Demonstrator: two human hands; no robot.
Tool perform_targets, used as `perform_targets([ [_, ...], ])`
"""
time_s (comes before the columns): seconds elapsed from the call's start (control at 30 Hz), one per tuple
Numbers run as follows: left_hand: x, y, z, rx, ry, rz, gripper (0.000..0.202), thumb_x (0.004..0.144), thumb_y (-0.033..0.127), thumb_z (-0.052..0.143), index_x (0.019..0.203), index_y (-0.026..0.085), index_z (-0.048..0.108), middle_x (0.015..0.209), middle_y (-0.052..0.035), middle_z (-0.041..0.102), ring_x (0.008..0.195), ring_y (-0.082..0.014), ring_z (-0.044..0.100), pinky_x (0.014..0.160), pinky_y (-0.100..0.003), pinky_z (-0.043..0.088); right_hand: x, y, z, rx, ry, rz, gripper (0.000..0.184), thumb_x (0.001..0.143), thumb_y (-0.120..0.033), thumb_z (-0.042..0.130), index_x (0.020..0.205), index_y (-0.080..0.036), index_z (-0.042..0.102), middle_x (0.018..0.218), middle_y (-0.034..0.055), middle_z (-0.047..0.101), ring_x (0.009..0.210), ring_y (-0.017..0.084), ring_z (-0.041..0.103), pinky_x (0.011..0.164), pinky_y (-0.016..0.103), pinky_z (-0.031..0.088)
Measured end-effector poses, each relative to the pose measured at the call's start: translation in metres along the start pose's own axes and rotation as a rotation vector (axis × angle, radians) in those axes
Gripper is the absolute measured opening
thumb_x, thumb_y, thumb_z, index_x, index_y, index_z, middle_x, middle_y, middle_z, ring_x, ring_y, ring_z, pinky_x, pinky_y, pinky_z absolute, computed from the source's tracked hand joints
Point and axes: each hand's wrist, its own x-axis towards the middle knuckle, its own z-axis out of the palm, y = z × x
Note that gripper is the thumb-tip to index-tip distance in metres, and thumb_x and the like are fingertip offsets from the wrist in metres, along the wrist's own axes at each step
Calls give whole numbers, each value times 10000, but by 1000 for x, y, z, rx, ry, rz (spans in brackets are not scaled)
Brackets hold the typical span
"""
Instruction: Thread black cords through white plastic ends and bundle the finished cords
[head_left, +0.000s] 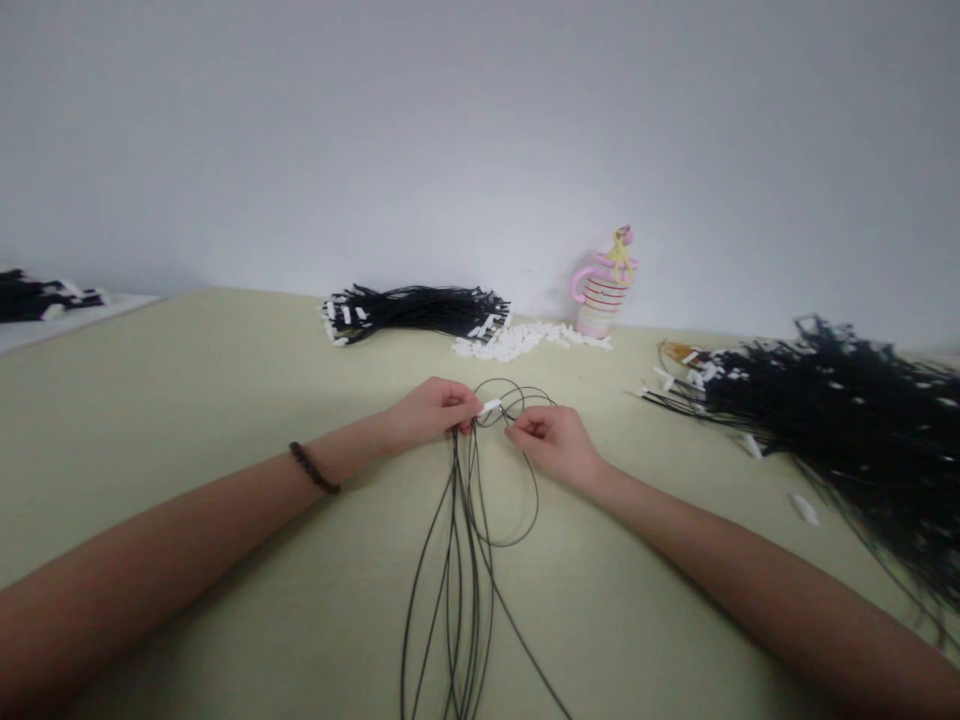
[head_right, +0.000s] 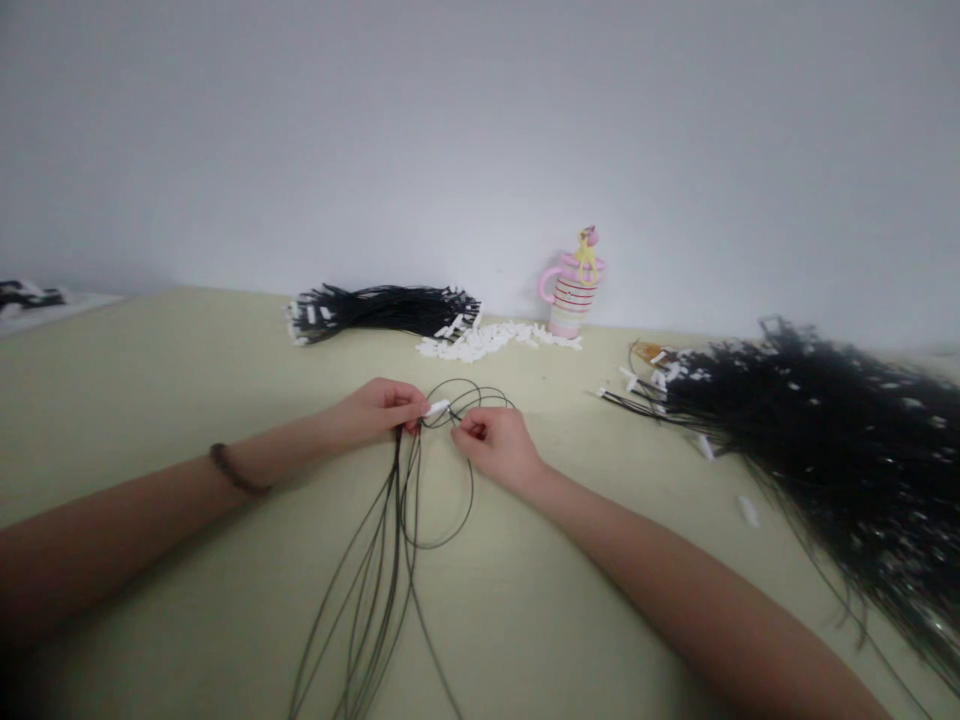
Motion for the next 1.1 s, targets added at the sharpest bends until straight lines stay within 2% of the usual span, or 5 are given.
perform_targets([
  [0.77,0,0,0,-12,-4,-3,277,736,392,499,658,135,563,575,-1,551,515,-85,465,495,-198,329,0,1,0,-27,20,11,178,713,-239,490,569,-137,516,502,-23,463,470,63,389,441,169,286],
  [1.1,-2,1,-3,-18,-58,21,274,735,388,511,689,127,581,592,-6,561,531,-86,468,511,-199,333,-4,-5,0,-124,29,-95,183,735,-221,485,580,-141,540,497,-23,479,451,58,392,460,179,288],
])
